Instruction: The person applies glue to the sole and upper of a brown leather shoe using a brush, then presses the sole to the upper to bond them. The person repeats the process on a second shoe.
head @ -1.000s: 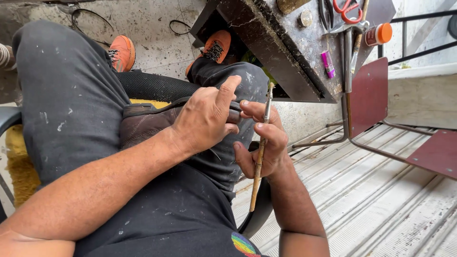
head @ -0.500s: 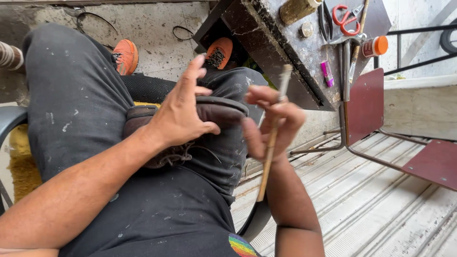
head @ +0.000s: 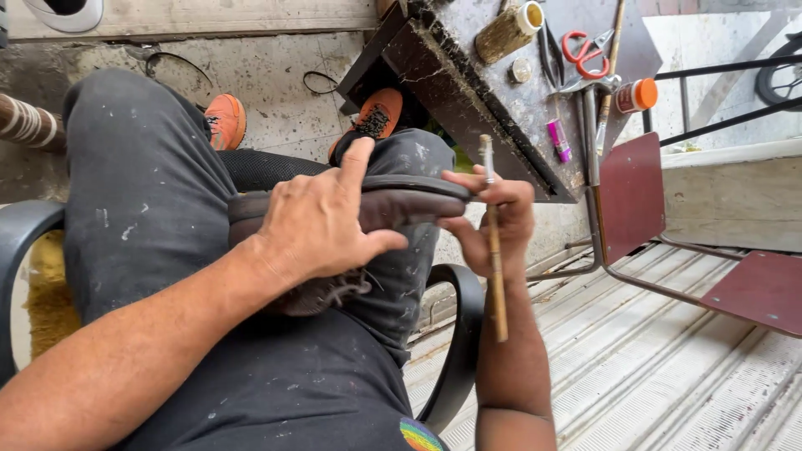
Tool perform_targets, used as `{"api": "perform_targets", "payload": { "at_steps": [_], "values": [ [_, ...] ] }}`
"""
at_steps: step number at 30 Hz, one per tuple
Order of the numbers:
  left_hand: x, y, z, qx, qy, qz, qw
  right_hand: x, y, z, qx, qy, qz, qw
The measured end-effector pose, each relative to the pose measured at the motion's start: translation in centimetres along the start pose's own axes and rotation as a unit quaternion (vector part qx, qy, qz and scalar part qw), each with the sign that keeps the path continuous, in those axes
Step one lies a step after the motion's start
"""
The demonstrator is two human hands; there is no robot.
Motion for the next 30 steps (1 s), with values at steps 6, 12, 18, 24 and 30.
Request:
{"api": "perform_targets", "payload": {
  "at_steps": [6,12,18,24,30],
  "values": [
    [-1.8,0.1,-0.4,0.102,-0.031,0.057,0.993,-3.8,-2.4,-2.9,0.060,0.250,0.147,0.955],
    [-0.1,0.5,2.1,0.038,-0.118,0.065,0.990,-7.0,-4.6,-3.3,0.016,0.329,0.166,0.930],
    [0.3,0.7,3.8,-0.016,-0.033,0.083,0.996,-7.0,-4.7,-3.3,0.009,0.330,0.168,0.929],
    [-0.7,2.4,1.6,0.009,-0.191,0.083,0.978,-7.1,-5.1,-3.3,0.009,0.341,0.160,0.926],
    [0.1,3.2,4.9,-0.041,-0.154,0.112,0.981,-6.8,-5.1,-3.2,0.009,0.309,0.165,0.937]
  ]
}}
Point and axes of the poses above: each hand's wrist, its own y-axis towards the middle knuckle, its own z-axis out of the palm, x = y × z, the point moved 2 cm from there along y, towards the middle knuckle, and after that the axes turned 5 degrees about z, right-handed, at the moved point
